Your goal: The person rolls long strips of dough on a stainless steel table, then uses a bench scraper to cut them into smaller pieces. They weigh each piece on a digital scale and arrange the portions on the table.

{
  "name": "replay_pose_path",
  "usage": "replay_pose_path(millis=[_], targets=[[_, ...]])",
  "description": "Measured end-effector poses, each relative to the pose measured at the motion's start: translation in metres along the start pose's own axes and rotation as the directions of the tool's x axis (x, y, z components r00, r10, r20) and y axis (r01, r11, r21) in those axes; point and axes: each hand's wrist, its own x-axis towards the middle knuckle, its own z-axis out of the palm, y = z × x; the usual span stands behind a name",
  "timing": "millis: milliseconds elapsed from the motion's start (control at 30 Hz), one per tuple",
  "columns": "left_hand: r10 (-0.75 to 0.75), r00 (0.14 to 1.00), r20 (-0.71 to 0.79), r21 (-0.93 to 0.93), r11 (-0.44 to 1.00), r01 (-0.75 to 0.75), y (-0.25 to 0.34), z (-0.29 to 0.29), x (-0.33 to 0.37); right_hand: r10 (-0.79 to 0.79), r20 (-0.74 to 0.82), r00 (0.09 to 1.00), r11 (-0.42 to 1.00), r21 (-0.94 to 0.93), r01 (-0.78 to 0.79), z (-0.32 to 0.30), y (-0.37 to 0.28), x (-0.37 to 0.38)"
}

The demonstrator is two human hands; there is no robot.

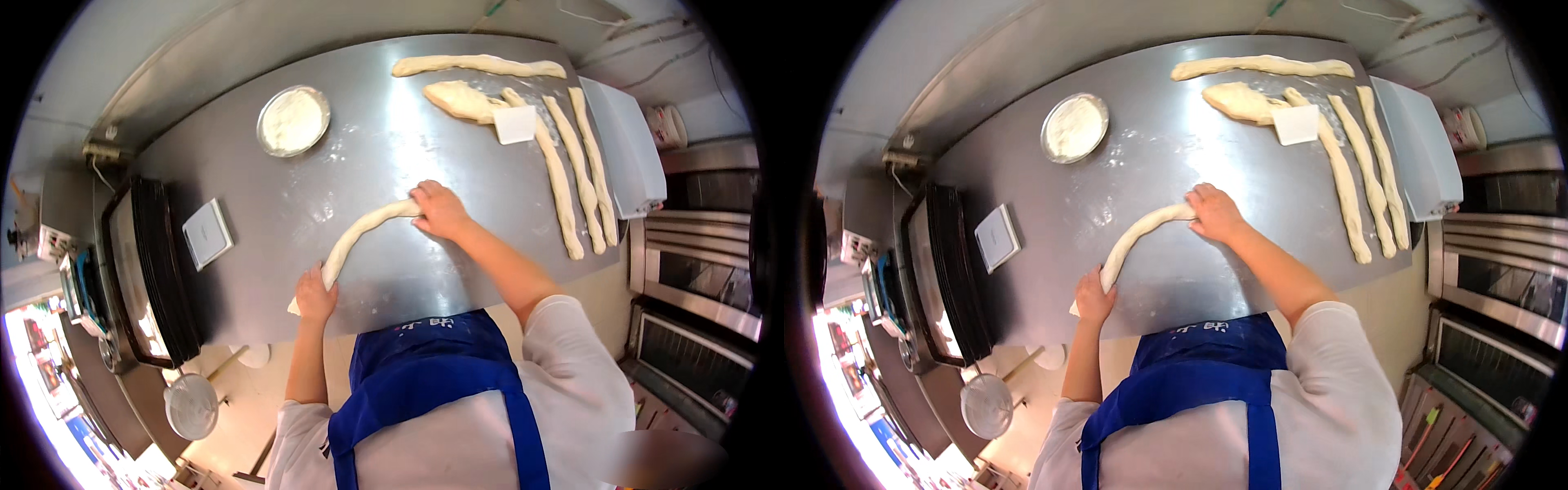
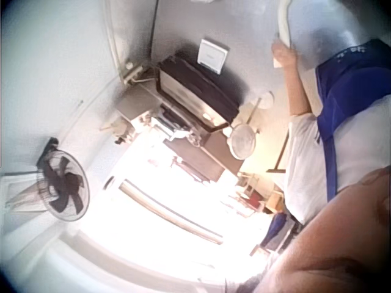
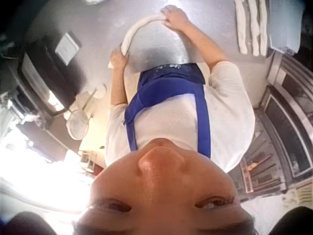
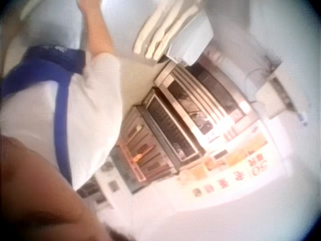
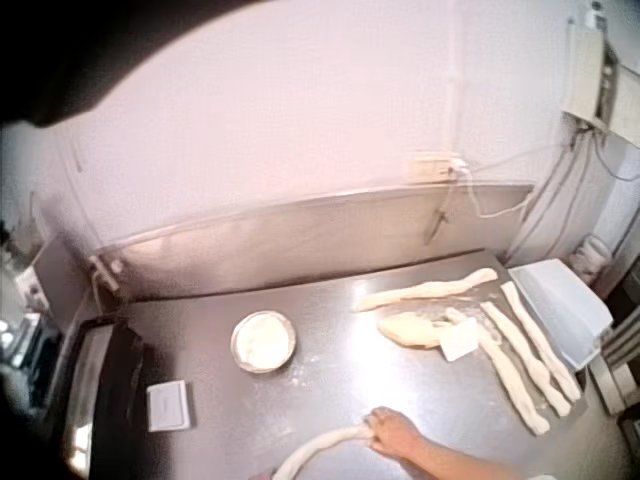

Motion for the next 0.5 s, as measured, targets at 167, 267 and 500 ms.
replay_pose_path(millis=[167,267,500], targets=[[0.138,0.942,0.306,-0.498,0.867,0.035,0.016,0.007,0.023,0.2,0.132,0.971,0.98,-0.019,-0.199,-0.001,-0.001,-0.041],[0.197,0.709,0.677,-0.723,0.0,0.691,0.071,-0.02,0.026,0.436,0.111,0.893,0.879,0.161,-0.449,-0.018,0.008,-0.087],[0.583,0.603,0.545,-0.479,-0.374,0.794,0.167,-0.031,0.083,0.789,0.391,0.474,-0.004,0.775,-0.632,-0.062,0.064,-0.201]])
